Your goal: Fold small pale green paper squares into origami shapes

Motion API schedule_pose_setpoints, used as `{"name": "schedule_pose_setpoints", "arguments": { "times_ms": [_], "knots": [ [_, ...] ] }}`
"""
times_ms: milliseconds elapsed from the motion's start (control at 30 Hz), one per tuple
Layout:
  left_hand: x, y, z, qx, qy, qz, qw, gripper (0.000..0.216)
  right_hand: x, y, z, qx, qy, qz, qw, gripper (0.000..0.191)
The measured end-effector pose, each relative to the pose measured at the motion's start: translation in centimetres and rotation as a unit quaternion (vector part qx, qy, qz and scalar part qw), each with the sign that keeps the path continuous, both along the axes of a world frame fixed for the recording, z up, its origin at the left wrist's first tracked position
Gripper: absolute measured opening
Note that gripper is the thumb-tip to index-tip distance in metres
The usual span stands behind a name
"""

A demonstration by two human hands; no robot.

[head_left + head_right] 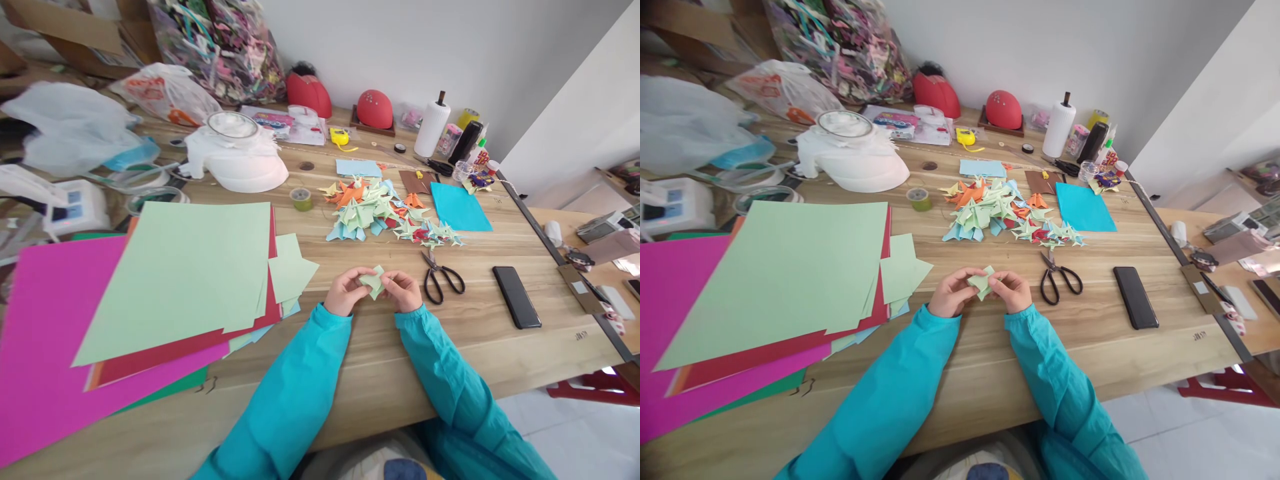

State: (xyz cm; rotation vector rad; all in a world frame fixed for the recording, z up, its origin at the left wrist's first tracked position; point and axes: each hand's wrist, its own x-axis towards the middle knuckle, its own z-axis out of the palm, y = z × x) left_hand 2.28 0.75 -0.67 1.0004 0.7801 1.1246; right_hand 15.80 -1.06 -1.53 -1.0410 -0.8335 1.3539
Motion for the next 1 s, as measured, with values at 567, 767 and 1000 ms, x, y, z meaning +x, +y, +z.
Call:
{"name": "schedule_pose_setpoints", "arguments": {
  "times_ms": [567,767,1000],
  "knots": [
    [0.4,-0.4,1.0,0.073,0.077,0.107,0.989,0.034,0.0,-0.2,1.0,0.081,-0.003,0.029,0.996,0.041],
    [0.5,-0.6,0.3,0.126,0.144,0.105,0.976,0.022,-0.3,-0.4,1.2,0.088,-0.049,0.001,0.995,0.038],
    [0.5,-0.7,0.5,0.154,0.160,0.116,0.968,0.013,-0.4,-0.3,0.6,0.071,-0.095,-0.053,0.992,0.023]
  ]
}}
